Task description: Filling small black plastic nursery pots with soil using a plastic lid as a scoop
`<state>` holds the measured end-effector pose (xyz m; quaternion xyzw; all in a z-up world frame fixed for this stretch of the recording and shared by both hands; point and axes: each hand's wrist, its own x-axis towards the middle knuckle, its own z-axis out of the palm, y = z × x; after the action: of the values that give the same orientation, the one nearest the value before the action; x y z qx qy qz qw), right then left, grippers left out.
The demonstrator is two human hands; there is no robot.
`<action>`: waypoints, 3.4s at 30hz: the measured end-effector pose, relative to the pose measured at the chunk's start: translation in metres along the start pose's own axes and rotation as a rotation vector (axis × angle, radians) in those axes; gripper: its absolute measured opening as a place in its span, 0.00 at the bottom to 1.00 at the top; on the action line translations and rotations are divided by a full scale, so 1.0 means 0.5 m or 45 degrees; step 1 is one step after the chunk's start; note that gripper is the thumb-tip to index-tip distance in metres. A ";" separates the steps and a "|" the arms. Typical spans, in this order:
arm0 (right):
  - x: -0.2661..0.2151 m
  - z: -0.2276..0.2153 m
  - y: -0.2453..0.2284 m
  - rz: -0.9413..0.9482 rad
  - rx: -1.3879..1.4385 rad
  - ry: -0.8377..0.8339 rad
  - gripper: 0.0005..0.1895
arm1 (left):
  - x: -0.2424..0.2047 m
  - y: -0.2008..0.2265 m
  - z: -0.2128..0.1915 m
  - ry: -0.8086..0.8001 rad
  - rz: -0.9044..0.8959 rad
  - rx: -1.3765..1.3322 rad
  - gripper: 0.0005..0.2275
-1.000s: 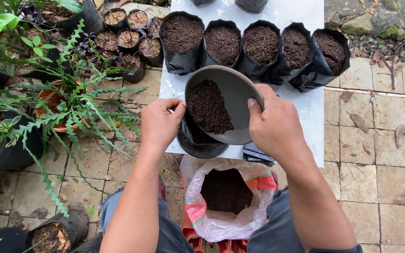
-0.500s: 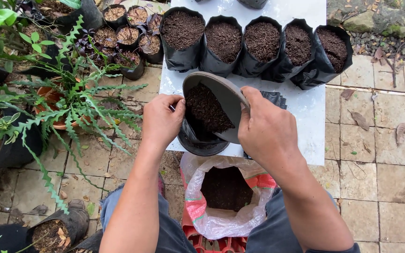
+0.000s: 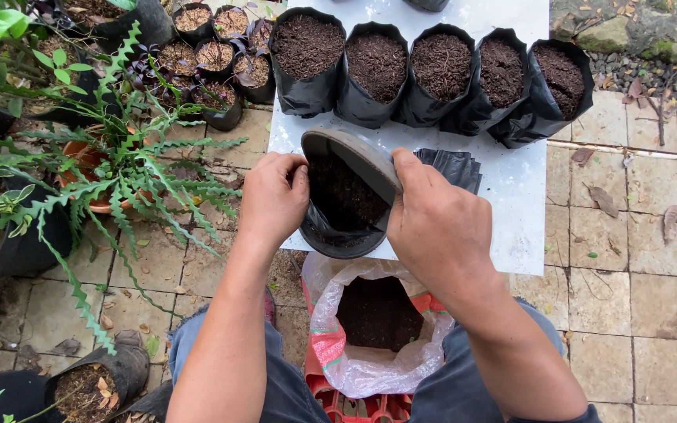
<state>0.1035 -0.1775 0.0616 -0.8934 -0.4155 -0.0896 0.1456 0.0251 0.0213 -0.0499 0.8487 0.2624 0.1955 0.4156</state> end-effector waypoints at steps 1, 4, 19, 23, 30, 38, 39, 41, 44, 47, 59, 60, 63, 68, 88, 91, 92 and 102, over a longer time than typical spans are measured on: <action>-0.001 -0.002 -0.004 -0.001 0.000 0.001 0.18 | 0.001 0.000 -0.001 0.001 0.000 0.001 0.07; -0.008 -0.006 -0.011 -0.014 -0.030 0.018 0.18 | 0.002 0.002 -0.001 0.000 -0.008 -0.009 0.07; -0.014 0.006 -0.017 -0.083 -0.102 0.117 0.20 | 0.000 0.005 -0.003 0.000 -0.007 -0.001 0.07; -0.015 0.015 -0.013 -0.103 -0.162 0.150 0.21 | 0.002 0.002 0.000 0.019 0.008 0.005 0.07; -0.018 0.012 -0.016 -0.117 -0.121 0.160 0.20 | 0.000 0.003 0.000 0.040 0.022 0.006 0.06; -0.021 0.014 -0.010 -0.178 -0.081 0.174 0.18 | -0.008 -0.012 0.004 0.094 0.055 0.041 0.05; -0.023 0.017 -0.009 -0.182 -0.084 0.187 0.18 | -0.011 -0.011 0.002 0.111 0.061 0.042 0.06; -0.026 0.011 -0.006 -0.186 -0.105 0.199 0.18 | -0.038 0.017 -0.012 0.173 0.108 0.076 0.06; -0.029 0.009 0.006 -0.187 -0.102 0.234 0.18 | -0.108 0.055 -0.019 0.286 0.305 0.236 0.04; -0.027 0.006 0.016 -0.177 -0.070 0.260 0.19 | -0.157 0.091 0.003 0.271 0.548 0.397 0.07; -0.024 -0.018 0.007 -0.145 0.113 0.290 0.18 | -0.200 0.052 0.072 0.048 0.705 0.631 0.04; -0.022 -0.018 0.009 -0.142 0.100 0.301 0.18 | -0.197 0.051 0.073 0.057 0.731 0.631 0.04; -0.022 -0.020 0.009 -0.134 0.101 0.289 0.17 | -0.195 0.060 0.066 0.056 0.747 0.590 0.04; -0.022 -0.028 0.003 -0.127 0.113 0.324 0.18 | -0.165 0.080 0.030 0.176 0.545 0.440 0.06; -0.023 -0.026 0.030 -0.087 0.253 0.364 0.19 | -0.095 0.069 -0.012 -0.204 -0.400 0.363 0.17; -0.021 -0.037 0.034 -0.066 0.307 0.410 0.18 | -0.096 0.081 -0.020 -0.180 -0.445 0.357 0.17; -0.021 -0.042 0.035 -0.061 0.338 0.409 0.18 | -0.095 0.086 -0.023 -0.133 -0.419 0.335 0.17; -0.025 -0.062 0.044 -0.051 0.430 0.527 0.15 | -0.102 0.109 0.010 0.251 0.873 0.629 0.05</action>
<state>0.1110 -0.2102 0.0833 -0.8106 -0.4037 -0.2028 0.3727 0.0032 -0.0408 -0.0147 0.9380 0.0425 0.3336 0.0838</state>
